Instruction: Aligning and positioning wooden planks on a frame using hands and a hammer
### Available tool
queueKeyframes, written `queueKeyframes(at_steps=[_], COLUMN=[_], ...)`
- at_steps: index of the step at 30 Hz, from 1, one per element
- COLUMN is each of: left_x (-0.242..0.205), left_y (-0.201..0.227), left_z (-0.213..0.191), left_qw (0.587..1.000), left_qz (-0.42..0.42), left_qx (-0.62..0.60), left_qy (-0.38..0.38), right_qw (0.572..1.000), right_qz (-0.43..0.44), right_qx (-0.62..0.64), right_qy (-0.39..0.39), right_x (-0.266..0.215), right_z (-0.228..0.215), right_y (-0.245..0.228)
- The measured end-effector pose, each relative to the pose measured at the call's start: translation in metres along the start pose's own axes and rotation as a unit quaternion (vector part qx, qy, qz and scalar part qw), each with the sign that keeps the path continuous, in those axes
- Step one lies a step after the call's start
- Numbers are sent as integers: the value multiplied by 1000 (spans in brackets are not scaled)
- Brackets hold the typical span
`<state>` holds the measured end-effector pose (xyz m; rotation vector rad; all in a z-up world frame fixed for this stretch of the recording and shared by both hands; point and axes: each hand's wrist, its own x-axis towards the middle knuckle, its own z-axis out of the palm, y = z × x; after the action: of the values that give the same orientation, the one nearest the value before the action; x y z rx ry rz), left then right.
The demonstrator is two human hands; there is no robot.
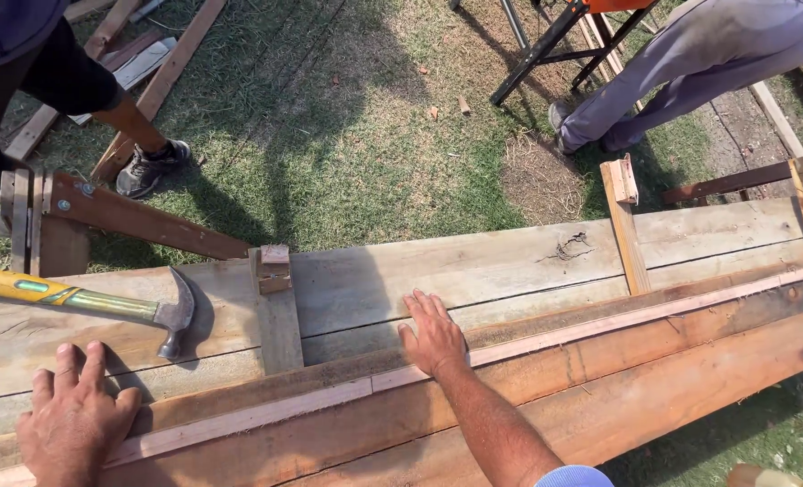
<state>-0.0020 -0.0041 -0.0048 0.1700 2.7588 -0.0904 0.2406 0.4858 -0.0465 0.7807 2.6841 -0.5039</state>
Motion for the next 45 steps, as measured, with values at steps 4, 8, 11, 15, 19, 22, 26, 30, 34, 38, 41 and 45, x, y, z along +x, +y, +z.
queueKeyframes(at_steps=[4,8,11,15,19,22,26,30,34,38,41,45], left_x=[6,-3,1,2,1,2,0,-4,0,-7,-7,-1], left_y=[-2,10,3,2,3,11,12,20,4,-2,0,3], left_z=[2,-21,-8,-4,-6,-19,-24,-32,-10,-11,-16,-13], left_qw=[998,999,999,999,999,994,994,996,999,997,997,998], left_qz=[-17,-20,-10,-11,-15,-50,-48,-28,-3,-51,-18,-1], left_qx=[1,-4,8,12,-6,-5,-26,-7,-5,-50,-59,-33], left_qy=[-53,-44,-48,-39,-47,-92,-100,-80,-33,-29,-38,-59], right_qw=[1000,1000,1000,1000,1000,1000,1000,1000,999,998,1000,977], right_qz=[-10,-5,2,9,7,14,5,14,36,-19,-14,-140], right_qx=[4,10,11,13,18,13,14,9,-14,-18,-18,-3], right_qy=[20,12,4,-1,5,-8,12,-4,-33,-50,-13,159], right_x=[1,0,-1,0,-2,-1,-1,-4,-1,-5,4,38], right_z=[7,0,0,-1,-2,-5,0,-4,-7,-14,7,52], right_y=[4,0,-1,-1,-3,-4,-1,3,-4,-19,5,60])
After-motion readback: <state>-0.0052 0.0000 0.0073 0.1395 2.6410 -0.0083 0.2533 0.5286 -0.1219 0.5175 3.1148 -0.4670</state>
